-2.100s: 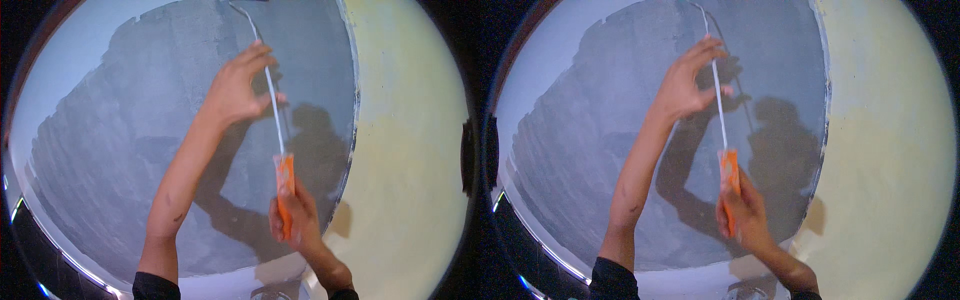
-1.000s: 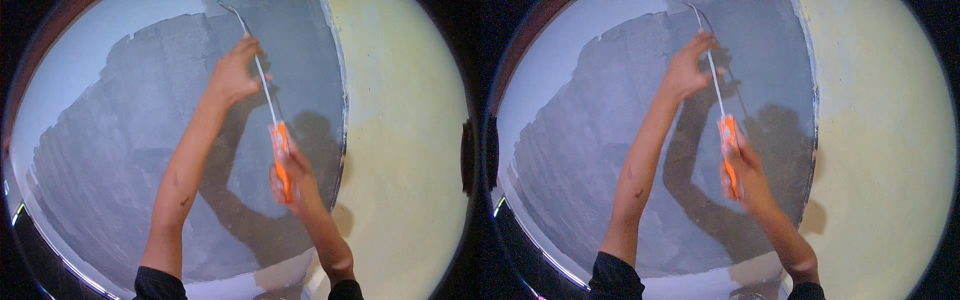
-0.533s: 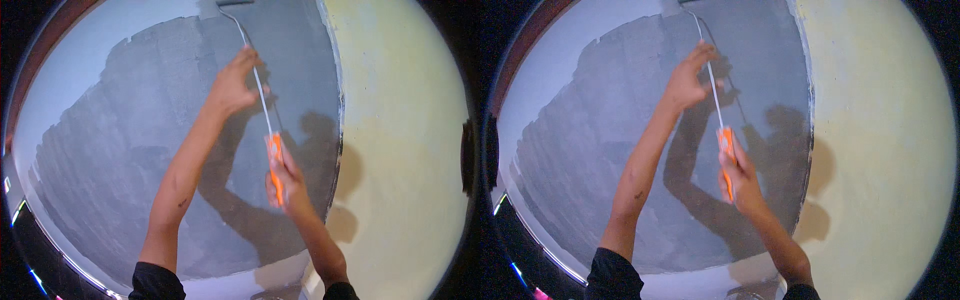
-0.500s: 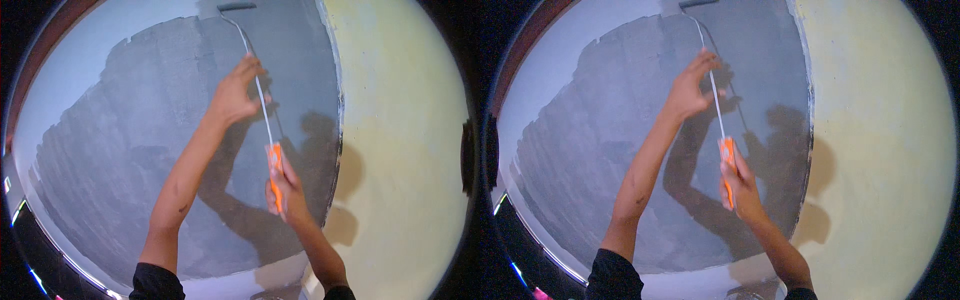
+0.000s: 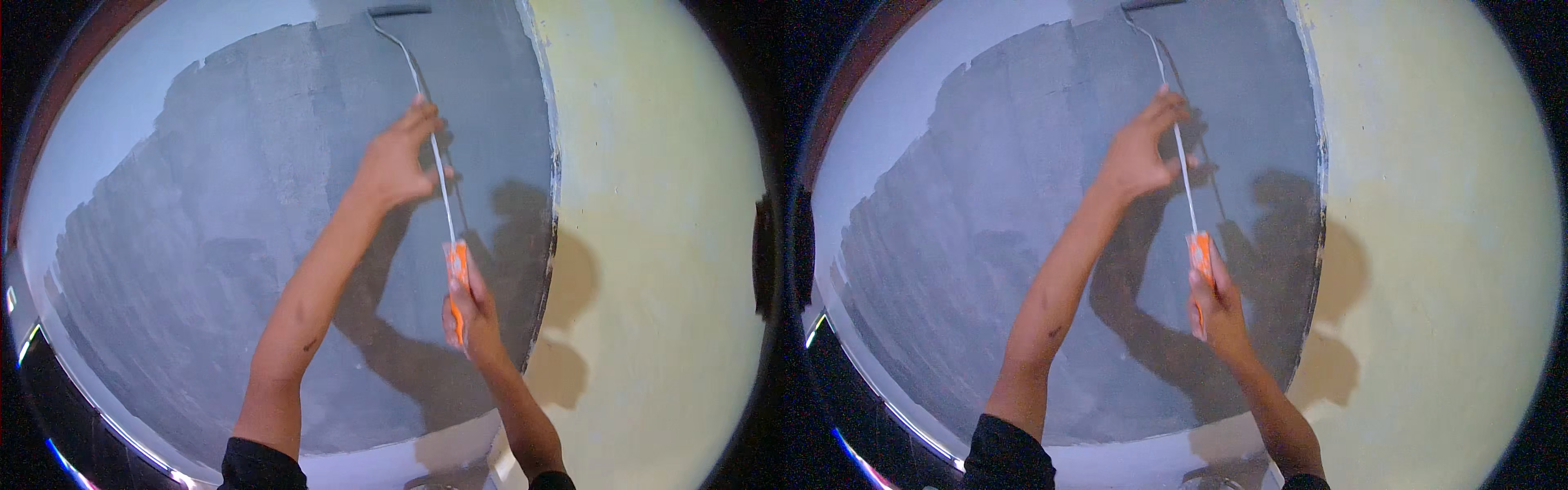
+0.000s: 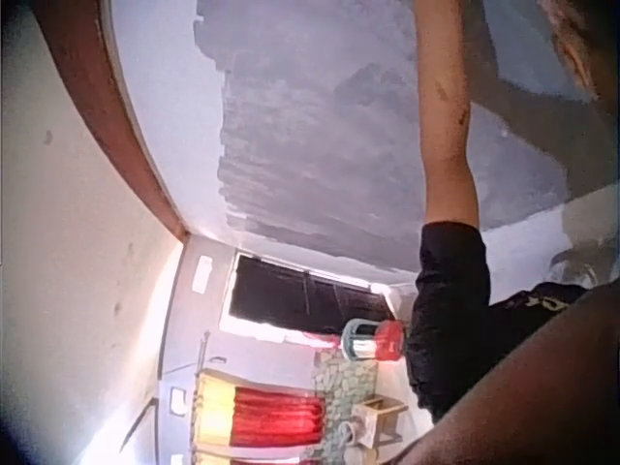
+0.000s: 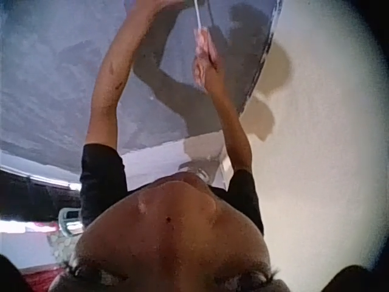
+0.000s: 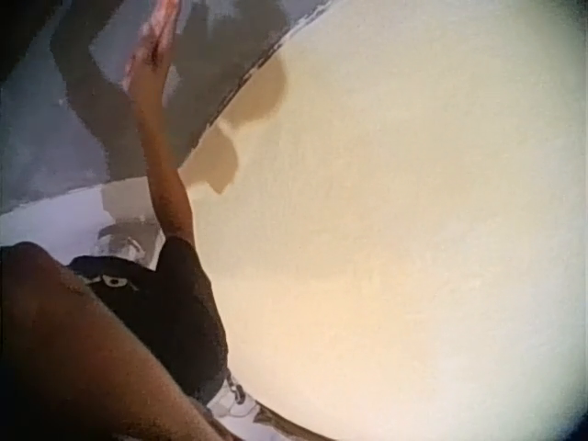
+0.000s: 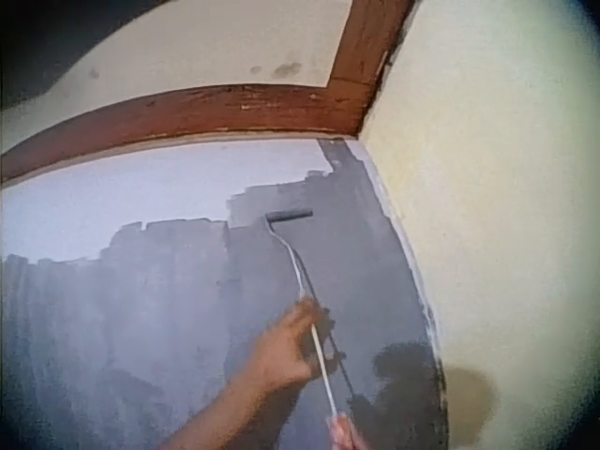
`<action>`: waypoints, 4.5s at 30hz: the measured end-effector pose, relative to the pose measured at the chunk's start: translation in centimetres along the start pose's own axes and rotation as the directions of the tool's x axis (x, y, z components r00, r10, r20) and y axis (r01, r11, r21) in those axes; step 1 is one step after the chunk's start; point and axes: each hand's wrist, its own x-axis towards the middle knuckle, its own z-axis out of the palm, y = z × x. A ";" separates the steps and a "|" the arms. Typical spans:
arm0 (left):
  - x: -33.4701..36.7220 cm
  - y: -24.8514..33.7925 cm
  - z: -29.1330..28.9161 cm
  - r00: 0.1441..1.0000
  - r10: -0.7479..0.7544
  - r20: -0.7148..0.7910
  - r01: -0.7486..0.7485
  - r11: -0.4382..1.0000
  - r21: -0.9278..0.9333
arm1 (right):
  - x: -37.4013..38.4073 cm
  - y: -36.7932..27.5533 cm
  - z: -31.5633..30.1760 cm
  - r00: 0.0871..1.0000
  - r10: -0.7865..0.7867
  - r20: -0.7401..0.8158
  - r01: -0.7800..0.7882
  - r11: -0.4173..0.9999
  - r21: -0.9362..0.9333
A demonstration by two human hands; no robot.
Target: The person is painting a wall and a floor fixture using a paint roller.
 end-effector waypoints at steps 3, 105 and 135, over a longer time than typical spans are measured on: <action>-0.1 0.8 0.5 0.997 -0.060 0.042 0.065 0.992 -0.112 | 0.1 -0.2 -0.9 1.000 0.002 0.017 -0.002 1.000 0.005; 30.4 -11.4 3.4 0.942 0.298 -0.151 -0.252 0.931 0.264 | 17.7 -21.8 -3.9 0.975 0.031 0.219 0.006 0.986 -0.166; 20.7 -1.3 9.5 0.994 0.077 0.074 -0.096 0.947 0.306 | 11.7 -13.8 -12.2 0.986 0.094 0.135 -0.057 0.966 -0.251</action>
